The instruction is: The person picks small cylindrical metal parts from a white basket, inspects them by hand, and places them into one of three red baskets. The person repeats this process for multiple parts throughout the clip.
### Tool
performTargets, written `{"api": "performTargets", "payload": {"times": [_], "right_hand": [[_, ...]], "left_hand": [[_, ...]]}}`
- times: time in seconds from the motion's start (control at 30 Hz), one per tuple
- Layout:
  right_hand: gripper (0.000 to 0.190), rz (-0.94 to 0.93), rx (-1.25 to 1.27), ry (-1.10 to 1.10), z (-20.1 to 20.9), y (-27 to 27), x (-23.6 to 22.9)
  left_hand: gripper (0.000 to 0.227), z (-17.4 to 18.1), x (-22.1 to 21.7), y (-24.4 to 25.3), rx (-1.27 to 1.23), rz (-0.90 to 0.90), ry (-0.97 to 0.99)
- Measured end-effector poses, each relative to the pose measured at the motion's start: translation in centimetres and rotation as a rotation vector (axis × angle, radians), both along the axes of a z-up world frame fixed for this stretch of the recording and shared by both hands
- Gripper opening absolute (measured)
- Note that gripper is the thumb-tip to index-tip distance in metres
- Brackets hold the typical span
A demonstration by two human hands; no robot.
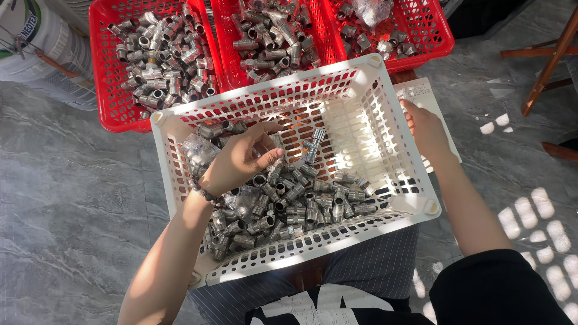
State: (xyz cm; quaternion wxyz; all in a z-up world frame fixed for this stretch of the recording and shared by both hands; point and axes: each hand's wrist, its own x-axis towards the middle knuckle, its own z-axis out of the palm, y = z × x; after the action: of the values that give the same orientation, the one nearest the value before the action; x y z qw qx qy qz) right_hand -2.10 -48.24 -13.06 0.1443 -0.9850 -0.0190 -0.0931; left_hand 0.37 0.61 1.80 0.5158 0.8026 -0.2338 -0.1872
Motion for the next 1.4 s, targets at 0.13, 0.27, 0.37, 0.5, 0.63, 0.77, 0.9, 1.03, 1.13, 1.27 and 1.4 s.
{"api": "performTargets", "payload": {"times": [0.13,0.27,0.37,0.5,0.63,0.77,0.9,1.03,1.13,1.27,1.4], "right_hand": [[0.052,0.157,0.278,-0.191,1.9,-2.5,-0.8],[0.035,0.144,0.080,-0.399,0.6,-5.4,0.0],[0.024,0.025,0.066,-0.571,-1.7,-6.5,1.1],[0.033,-0.197,0.909,-0.491,0.6,-2.5,2.6],[0.019,-0.213,1.227,-0.328,0.7,-1.9,4.3],[0.019,-0.393,1.275,-0.283,-0.3,-2.0,5.1],[0.021,-0.401,1.091,-0.336,-1.2,-2.1,4.6],[0.042,-0.403,1.000,-0.436,-2.3,-2.7,4.5],[0.040,-0.482,1.064,-0.422,-1.5,-2.4,4.2],[0.029,-0.502,1.101,-0.353,-0.5,-2.4,2.5],[0.033,-0.508,1.039,-0.326,0.0,-2.3,0.3]], "left_hand": [[0.049,0.7,-0.1,-0.1,0.013,-0.006,0.001],[0.048,0.7,-0.2,-0.4,0.027,-0.012,0.004],[0.048,0.5,-0.1,-0.4,0.054,-0.014,0.001],[0.044,-0.6,0.2,-0.2,0.094,-0.046,-0.037],[0.040,-0.8,0.2,-0.3,0.166,-0.096,-0.085],[0.042,-0.6,0.3,-0.3,0.190,-0.096,-0.111],[0.041,-0.4,0.1,-0.4,0.152,-0.149,-0.104],[0.037,-0.6,0.1,-0.3,0.168,-0.140,-0.127],[0.043,-0.4,0.2,-0.4,0.199,-0.138,-0.097],[0.039,-0.2,0.1,-0.3,0.205,-0.130,-0.096],[0.039,0.2,0.0,-0.4,0.199,-0.120,-0.046]]}}
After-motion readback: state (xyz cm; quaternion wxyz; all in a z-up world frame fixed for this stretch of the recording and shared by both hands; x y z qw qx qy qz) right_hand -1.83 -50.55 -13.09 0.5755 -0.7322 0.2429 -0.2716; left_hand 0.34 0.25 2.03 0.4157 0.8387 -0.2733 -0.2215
